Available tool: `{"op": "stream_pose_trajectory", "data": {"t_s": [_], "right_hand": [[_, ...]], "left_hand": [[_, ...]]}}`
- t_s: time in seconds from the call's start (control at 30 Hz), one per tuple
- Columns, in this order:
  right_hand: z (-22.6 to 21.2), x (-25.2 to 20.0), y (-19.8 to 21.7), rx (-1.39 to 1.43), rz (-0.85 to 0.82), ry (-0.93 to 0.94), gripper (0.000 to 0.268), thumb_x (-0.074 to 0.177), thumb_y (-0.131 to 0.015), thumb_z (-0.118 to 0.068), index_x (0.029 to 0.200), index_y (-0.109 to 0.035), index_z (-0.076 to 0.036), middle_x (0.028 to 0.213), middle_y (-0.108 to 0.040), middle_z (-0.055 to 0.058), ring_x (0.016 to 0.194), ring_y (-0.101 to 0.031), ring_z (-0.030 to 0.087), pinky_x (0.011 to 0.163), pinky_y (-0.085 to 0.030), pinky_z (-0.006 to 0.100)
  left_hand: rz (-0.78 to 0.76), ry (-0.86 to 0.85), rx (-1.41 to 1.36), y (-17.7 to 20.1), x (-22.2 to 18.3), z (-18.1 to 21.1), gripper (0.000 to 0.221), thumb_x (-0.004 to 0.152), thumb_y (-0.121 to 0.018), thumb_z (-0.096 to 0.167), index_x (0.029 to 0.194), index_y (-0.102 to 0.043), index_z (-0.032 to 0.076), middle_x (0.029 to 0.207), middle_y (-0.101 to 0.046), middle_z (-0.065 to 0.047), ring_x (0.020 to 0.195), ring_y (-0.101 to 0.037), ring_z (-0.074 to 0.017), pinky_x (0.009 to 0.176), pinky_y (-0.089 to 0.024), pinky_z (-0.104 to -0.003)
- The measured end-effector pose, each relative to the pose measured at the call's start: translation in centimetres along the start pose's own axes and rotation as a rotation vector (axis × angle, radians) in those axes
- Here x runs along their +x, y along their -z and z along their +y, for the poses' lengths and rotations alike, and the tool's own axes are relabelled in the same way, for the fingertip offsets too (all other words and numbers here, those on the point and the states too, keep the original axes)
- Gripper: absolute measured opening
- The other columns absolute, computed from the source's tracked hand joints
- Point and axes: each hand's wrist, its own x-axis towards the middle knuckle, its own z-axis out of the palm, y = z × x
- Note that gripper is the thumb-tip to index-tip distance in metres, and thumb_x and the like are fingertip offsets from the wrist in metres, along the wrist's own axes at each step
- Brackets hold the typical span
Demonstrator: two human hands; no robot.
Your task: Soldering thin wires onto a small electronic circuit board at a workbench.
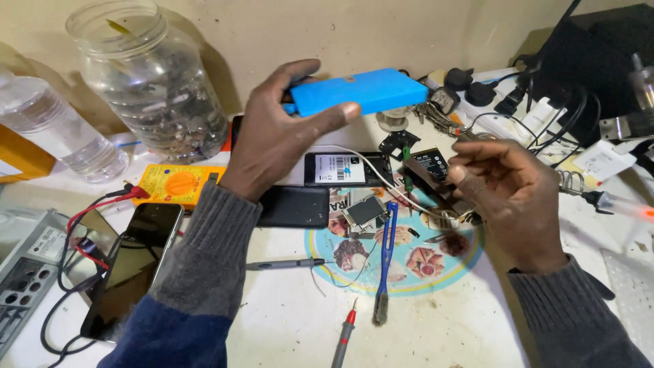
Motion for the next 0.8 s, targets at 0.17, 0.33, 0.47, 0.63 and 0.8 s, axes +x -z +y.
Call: {"op": "stream_pose_trajectory", "data": {"t_s": [0.17, 0.33, 0.47, 0.63, 0.8], "right_hand": [[0.6, 0.1, 0.4, 0.243, -0.08, 0.081, 0.06, 0.095, -0.059, -0.023, 0.147, -0.039, -0.002, 0.142, -0.052, 0.022, 0.126, -0.059, 0.032, 0.101, -0.055, 0.042], [-1.4, -0.6, -0.4, 0.175, -0.172, 0.063, 0.066, 0.088, -0.058, -0.044, 0.141, -0.051, -0.005, 0.148, -0.056, 0.016, 0.14, -0.056, 0.032, 0.111, -0.052, 0.046], [-1.2, -0.5, -0.5, -0.002, -0.245, 0.213, 0.05, 0.095, -0.053, -0.038, 0.13, -0.064, -0.004, 0.137, -0.065, 0.017, 0.133, -0.061, 0.034, 0.107, -0.051, 0.05], [-1.4, -0.7, -0.8, -0.064, -0.205, 0.218, 0.047, 0.098, -0.05, -0.038, 0.124, -0.069, -0.004, 0.129, -0.07, 0.017, 0.129, -0.064, 0.036, 0.105, -0.054, 0.054], [-1.1, -0.6, -0.7, -0.115, -0.124, 0.291, 0.039, 0.098, -0.055, -0.028, 0.118, -0.073, 0.001, 0.122, -0.073, 0.02, 0.122, -0.067, 0.034, 0.105, -0.051, 0.048]], "left_hand": [[-0.208, -0.093, -0.076, -2.1, -1.7, 1.7, 0.102, 0.068, -0.065, 0.073, 0.149, -0.046, 0.013, 0.157, -0.05, -0.016, 0.141, -0.053, -0.0364, 0.105, -0.051, -0.054], [-0.285, -0.082, -0.162, -4.2, -3.0, 2.2, 0.1, 0.067, -0.068, 0.068, 0.149, -0.047, 0.015, 0.157, -0.049, -0.014, 0.143, -0.051, -0.0345, 0.107, -0.049, -0.051], [-0.292, 0.022, -0.286, -4.9, -3.8, 2.8, 0.104, 0.061, -0.069, 0.068, 0.149, -0.045, 0.018, 0.154, -0.052, -0.013, 0.138, -0.056, -0.0334, 0.102, -0.055, -0.048], [-0.284, 0.069, -0.347, -6.3, -4.5, 2.2, 0.096, 0.061, -0.071, 0.066, 0.143, -0.054, 0.018, 0.151, -0.059, -0.009, 0.143, -0.053, -0.031, 0.112, -0.047, -0.05], [-0.239, 0.059, -0.351, -6.7, -4.6, 2.3, 0.084, 0.063, -0.074, 0.061, 0.132, -0.066, 0.014, 0.14, -0.064, -0.009, 0.135, -0.06, -0.0255, 0.11, -0.05, -0.044]]}}
